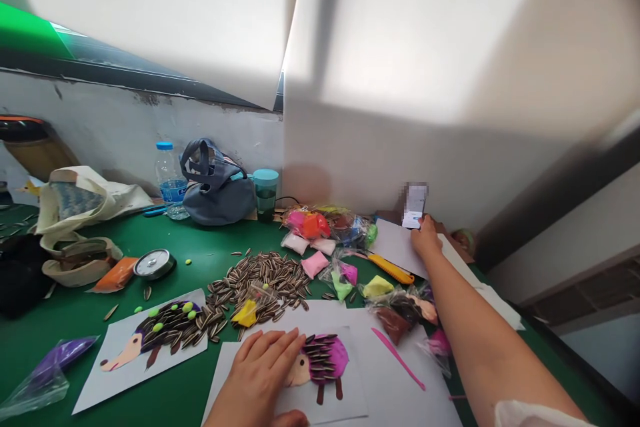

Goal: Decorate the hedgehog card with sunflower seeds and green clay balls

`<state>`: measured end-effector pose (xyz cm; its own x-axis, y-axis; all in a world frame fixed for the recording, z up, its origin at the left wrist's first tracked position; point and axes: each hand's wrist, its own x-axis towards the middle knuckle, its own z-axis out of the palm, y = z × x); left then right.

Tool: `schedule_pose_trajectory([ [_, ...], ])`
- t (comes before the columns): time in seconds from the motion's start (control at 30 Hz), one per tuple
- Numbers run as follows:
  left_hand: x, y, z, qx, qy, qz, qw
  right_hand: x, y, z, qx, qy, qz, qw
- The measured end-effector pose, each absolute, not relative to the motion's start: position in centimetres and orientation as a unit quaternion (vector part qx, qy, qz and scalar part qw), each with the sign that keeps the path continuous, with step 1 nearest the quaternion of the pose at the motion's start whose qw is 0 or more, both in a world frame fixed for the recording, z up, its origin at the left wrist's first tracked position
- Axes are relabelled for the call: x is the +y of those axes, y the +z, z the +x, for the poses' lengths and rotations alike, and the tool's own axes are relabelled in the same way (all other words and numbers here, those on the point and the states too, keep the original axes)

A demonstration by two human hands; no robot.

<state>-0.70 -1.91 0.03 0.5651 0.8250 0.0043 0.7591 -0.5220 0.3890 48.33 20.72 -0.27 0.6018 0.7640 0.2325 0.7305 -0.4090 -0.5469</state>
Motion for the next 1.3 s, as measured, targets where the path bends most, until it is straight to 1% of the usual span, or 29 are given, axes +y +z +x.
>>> schedule_pose_trajectory([
  [0.23, -1.9, 0.0, -0.8, 0.453, 0.099, 0.868, 0.178, 21.2, -0.5, 48.6, -0.443, 0.029, -0.846, 0.295],
  [0.43, -2.0, -0.5, -0.9, 0.443, 0.123, 0.872, 0.168, 21.3, -0.7, 48.7, -0.455, 0.029, -0.839, 0.297],
  [0.67, -2.0, -0.1, -0.9, 0.451, 0.107, 0.869, 0.172, 20.5, -0.7, 49.4, -0.436, 0.027, -0.835, 0.333],
  [0.93, -2.0, -0.3, -0.9, 0.444, 0.129, 0.871, 0.166, 19.1, -1.3, 50.1, -0.437, 0.030, -0.810, 0.390],
  [1.3, -1.9, -0.3, -0.9, 0.447, 0.112, 0.872, 0.167, 19.4, -1.6, 49.7, -0.440, 0.060, -0.791, 0.421],
])
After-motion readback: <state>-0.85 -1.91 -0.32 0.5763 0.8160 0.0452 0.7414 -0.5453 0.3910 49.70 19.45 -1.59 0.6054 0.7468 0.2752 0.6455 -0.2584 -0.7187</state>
